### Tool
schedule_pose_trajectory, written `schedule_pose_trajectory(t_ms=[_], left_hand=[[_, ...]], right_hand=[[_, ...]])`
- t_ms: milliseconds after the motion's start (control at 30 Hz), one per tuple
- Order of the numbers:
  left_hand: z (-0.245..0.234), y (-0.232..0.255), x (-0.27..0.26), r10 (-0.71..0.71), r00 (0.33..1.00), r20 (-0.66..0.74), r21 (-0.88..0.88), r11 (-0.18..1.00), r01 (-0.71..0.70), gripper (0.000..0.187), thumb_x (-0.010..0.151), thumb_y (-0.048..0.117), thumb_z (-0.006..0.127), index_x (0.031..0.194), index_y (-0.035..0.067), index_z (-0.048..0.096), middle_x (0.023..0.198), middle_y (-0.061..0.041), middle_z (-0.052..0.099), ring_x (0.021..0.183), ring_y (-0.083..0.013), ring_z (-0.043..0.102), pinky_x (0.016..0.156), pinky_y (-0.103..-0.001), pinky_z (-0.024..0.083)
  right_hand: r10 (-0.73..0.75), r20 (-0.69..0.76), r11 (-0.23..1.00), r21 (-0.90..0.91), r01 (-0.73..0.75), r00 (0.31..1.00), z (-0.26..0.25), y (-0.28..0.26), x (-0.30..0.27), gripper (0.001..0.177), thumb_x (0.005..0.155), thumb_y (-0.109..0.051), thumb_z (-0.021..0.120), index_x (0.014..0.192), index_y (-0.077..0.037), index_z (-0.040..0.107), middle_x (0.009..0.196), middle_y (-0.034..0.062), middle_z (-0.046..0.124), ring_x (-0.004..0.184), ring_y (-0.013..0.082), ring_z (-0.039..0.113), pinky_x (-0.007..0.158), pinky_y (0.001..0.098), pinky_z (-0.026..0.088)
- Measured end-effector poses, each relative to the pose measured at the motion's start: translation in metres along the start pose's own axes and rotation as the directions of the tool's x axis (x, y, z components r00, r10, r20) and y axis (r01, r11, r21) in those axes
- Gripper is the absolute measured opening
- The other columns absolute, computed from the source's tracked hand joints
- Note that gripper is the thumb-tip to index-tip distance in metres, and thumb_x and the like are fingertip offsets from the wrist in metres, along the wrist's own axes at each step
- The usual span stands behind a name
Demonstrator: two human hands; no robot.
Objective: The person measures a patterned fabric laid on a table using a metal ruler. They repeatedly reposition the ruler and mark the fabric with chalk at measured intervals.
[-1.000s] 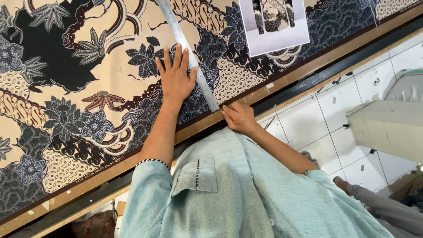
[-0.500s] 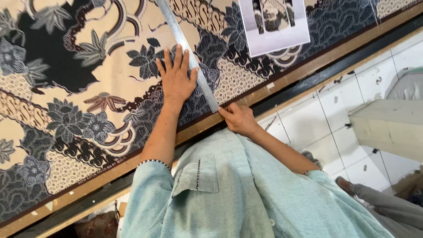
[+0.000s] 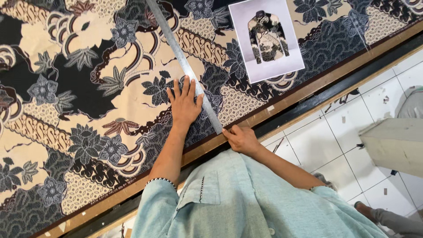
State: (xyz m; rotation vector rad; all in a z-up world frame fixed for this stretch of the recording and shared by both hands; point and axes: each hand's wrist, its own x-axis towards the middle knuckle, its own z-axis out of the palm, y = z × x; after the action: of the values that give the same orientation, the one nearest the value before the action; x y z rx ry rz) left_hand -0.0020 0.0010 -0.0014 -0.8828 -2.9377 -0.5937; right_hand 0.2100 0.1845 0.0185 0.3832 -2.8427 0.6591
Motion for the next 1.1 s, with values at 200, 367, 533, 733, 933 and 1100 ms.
schedule_pose_trajectory(t_ms=[200, 367, 533, 733, 933, 1100], left_hand=[[-0.007, 0.003, 0.001, -0.003, 1.0, 0.012, -0.011, 1.0, 0.003, 0.063, 0.102, 0.049, 0.051, 0.153, 0.012, 0.05, 0.164, -0.014, 0.038, 0.152, -0.0475, 0.025, 0.12, -0.069, 0.011], [-0.012, 0.006, 0.004, -0.018, 0.999, 0.046, -0.002, 1.0, 0.018, 0.065, 0.099, 0.048, 0.05, 0.153, 0.012, 0.049, 0.164, -0.013, 0.037, 0.151, -0.0472, 0.024, 0.121, -0.068, 0.01], [-0.009, 0.005, 0.003, -0.031, 0.998, 0.058, 0.018, 0.999, 0.03, 0.064, 0.101, 0.05, 0.047, 0.153, 0.014, 0.048, 0.165, -0.011, 0.036, 0.153, -0.0446, 0.022, 0.121, -0.068, 0.008], [-0.003, 0.003, 0.004, -0.03, 0.998, 0.06, 0.044, 0.999, 0.028, 0.065, 0.101, 0.052, 0.043, 0.155, 0.016, 0.045, 0.166, -0.009, 0.034, 0.153, -0.0427, 0.021, 0.121, -0.066, 0.008], [-0.003, 0.003, 0.004, -0.047, 0.995, 0.083, 0.052, 0.998, 0.043, 0.064, 0.102, 0.053, 0.043, 0.156, 0.018, 0.044, 0.166, -0.009, 0.034, 0.154, -0.0421, 0.019, 0.122, -0.065, 0.007], [-0.004, 0.003, 0.006, -0.053, 0.994, 0.097, 0.064, 0.997, 0.047, 0.066, 0.102, 0.054, 0.041, 0.156, 0.017, 0.043, 0.166, -0.009, 0.032, 0.154, -0.041, 0.018, 0.122, -0.065, 0.006]], right_hand=[[0.006, 0.04, 1.0, -0.02, -0.005, 0.999, 0.005, 0.003, 0.001, 0.035, 0.083, -0.013, 0.071, 0.117, -0.01, 0.073, 0.082, 0.0059, 0.051, 0.053, 0.0215, 0.054, 0.044, 0.0374, 0.043], [-0.016, -0.045, 1.0, -0.006, 0.016, 0.999, 0.003, 0.002, 0.001, 0.031, 0.083, -0.013, 0.071, 0.113, -0.011, 0.074, 0.081, 0.0051, 0.049, 0.058, 0.0228, 0.055, 0.049, 0.0393, 0.043], [-0.029, -0.067, 0.999, 0.011, 0.03, 0.997, 0.002, 0.001, 0.0, 0.034, 0.081, -0.012, 0.071, 0.114, -0.01, 0.074, 0.083, 0.0058, 0.049, 0.061, 0.0232, 0.056, 0.053, 0.0389, 0.045], [-0.027, -0.036, 1.0, 0.009, 0.028, 0.999, 0.003, 0.003, -0.001, 0.035, 0.082, -0.013, 0.072, 0.117, -0.009, 0.073, 0.082, 0.006, 0.048, 0.063, 0.0226, 0.056, 0.055, 0.0383, 0.046], [-0.026, -0.029, 0.999, 0.028, 0.027, 0.999, 0.001, 0.002, 0.0, 0.036, 0.082, -0.014, 0.073, 0.117, -0.009, 0.073, 0.082, 0.0064, 0.048, 0.062, 0.0229, 0.056, 0.055, 0.0382, 0.046], [-0.039, -0.049, 0.999, 0.032, 0.041, 0.998, -0.001, 0.002, 0.002, 0.034, 0.082, -0.012, 0.073, 0.117, -0.008, 0.073, 0.081, 0.006, 0.048, 0.063, 0.0223, 0.056, 0.054, 0.0373, 0.046]])
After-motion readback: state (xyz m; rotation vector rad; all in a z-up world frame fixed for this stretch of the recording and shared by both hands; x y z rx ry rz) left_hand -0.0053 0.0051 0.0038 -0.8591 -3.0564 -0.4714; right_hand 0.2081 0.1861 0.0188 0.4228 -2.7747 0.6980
